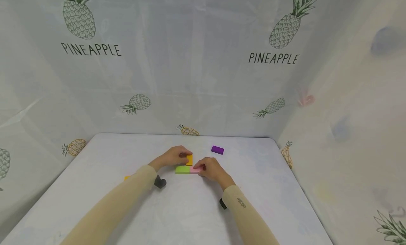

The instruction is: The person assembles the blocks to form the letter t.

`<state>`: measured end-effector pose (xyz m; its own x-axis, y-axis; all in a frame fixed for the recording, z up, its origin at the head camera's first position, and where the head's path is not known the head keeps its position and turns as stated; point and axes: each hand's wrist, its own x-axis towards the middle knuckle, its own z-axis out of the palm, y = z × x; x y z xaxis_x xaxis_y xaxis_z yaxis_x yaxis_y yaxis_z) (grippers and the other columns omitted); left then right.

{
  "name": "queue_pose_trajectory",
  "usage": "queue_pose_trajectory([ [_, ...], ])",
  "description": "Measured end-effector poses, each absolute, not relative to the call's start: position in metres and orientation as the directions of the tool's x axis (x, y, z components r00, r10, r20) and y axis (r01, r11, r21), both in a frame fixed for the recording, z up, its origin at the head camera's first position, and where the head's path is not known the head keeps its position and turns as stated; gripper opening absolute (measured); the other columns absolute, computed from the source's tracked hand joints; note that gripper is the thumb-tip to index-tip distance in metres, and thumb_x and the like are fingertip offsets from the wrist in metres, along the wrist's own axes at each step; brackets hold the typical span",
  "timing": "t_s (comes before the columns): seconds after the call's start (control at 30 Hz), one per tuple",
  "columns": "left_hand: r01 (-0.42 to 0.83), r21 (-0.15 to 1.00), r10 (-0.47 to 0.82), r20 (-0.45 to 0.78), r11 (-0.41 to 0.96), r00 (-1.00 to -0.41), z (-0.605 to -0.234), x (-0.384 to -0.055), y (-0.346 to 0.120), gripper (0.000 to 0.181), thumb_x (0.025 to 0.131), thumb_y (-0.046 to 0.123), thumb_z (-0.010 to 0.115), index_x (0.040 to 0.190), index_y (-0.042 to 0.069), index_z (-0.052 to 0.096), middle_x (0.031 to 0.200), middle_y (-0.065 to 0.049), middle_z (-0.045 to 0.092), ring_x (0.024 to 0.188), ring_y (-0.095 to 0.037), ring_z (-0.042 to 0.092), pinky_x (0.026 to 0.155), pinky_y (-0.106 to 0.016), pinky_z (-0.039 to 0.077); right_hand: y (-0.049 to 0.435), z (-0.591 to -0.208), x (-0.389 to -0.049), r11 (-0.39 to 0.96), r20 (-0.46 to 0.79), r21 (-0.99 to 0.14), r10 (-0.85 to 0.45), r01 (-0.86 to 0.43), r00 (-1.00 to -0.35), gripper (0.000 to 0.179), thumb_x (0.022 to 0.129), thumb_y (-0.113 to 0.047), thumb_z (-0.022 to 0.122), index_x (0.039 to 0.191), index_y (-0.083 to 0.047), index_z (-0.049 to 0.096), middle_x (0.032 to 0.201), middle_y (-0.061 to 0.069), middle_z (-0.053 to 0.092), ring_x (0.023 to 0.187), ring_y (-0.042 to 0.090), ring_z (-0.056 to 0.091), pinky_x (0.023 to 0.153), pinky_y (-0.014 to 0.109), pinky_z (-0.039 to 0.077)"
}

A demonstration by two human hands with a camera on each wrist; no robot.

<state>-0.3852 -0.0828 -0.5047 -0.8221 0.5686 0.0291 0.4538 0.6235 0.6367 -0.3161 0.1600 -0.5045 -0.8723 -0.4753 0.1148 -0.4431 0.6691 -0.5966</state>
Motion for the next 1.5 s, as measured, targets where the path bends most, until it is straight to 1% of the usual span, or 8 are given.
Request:
queue_pose_trajectory([
  [0.23,0.454,0.653,0.581,0.026,0.606,-0.814,-0.5023,-0.3807,-0.082,0.038,0.1,0.013,0.075,0.137,0.009,0.072,0.126,-0.007,0.069,0.115,-0.022,0.063,0.107,-0.042,0.053,0.1597,-0.505,-0.3154,0.678,0.098,-0.598,-0.468,-0.428,-0.878,0.025,0.09,0.002,0.082,0.11,-0.013,0.083,0.101,-0.003,0.074,0.088,0.015,0.057,0.078,0.024,0.051],
  [0.37,0.45,0.649,0.576,0.023,0.613,-0.817,-0.5033,-0.3812,-0.0812,0.037,0.1,0.014,0.075,0.137,0.01,0.072,0.126,-0.005,0.069,0.114,-0.02,0.063,0.106,-0.041,0.054,0.1596,-0.5048,-0.3153,0.679,0.087,-0.604,-0.464,-0.417,-0.882,0.025,0.09,0.002,0.082,0.111,-0.014,0.083,0.101,-0.004,0.074,0.088,0.015,0.057,0.078,0.024,0.051],
  [0.57,0.465,0.635,0.584,0.027,0.617,-0.811,-0.5039,-0.3829,-0.0808,0.038,0.1,0.016,0.076,0.137,0.011,0.073,0.126,-0.004,0.069,0.113,-0.019,0.063,0.105,-0.038,0.054,0.1599,-0.5021,-0.3138,0.672,0.097,-0.607,-0.468,-0.424,-0.879,0.025,0.09,0.002,0.082,0.111,-0.011,0.083,0.103,-0.001,0.075,0.088,0.017,0.058,0.078,0.025,0.051],
  [0.77,0.451,0.656,0.583,0.022,0.604,-0.812,-0.5034,-0.3815,-0.0795,0.037,0.1,0.014,0.076,0.136,0.011,0.073,0.124,-0.005,0.069,0.112,-0.02,0.063,0.105,-0.041,0.054,0.1588,-0.4997,-0.3121,0.67,0.089,-0.614,-0.466,-0.417,-0.88,0.025,0.09,0.002,0.082,0.112,-0.01,0.083,0.104,0.001,0.075,0.089,0.019,0.059,0.078,0.025,0.051],
  [1.03,0.435,0.655,0.568,0.01,0.618,-0.823,-0.5033,-0.381,-0.0791,0.037,0.1,0.014,0.076,0.136,0.012,0.073,0.123,-0.003,0.068,0.111,-0.019,0.064,0.105,-0.039,0.054,0.1584,-0.4994,-0.3114,0.667,0.096,-0.612,-0.472,-0.426,-0.877,0.025,0.09,0.002,0.082,0.112,-0.01,0.082,0.104,0.002,0.076,0.089,0.019,0.059,0.078,0.025,0.052],
  [1.5,0.426,0.646,0.562,-0.005,0.633,-0.827,-0.5018,-0.3819,-0.0795,0.038,0.099,0.018,0.077,0.137,0.013,0.073,0.123,-0.003,0.069,0.111,-0.018,0.063,0.105,-0.038,0.054,0.1582,-0.4984,-0.3132,0.681,0.078,-0.603,-0.467,-0.414,-0.881,0.025,0.091,-0.001,0.082,0.112,-0.012,0.083,0.103,-0.002,0.074,0.088,0.017,0.059,0.078,0.024,0.051],
])
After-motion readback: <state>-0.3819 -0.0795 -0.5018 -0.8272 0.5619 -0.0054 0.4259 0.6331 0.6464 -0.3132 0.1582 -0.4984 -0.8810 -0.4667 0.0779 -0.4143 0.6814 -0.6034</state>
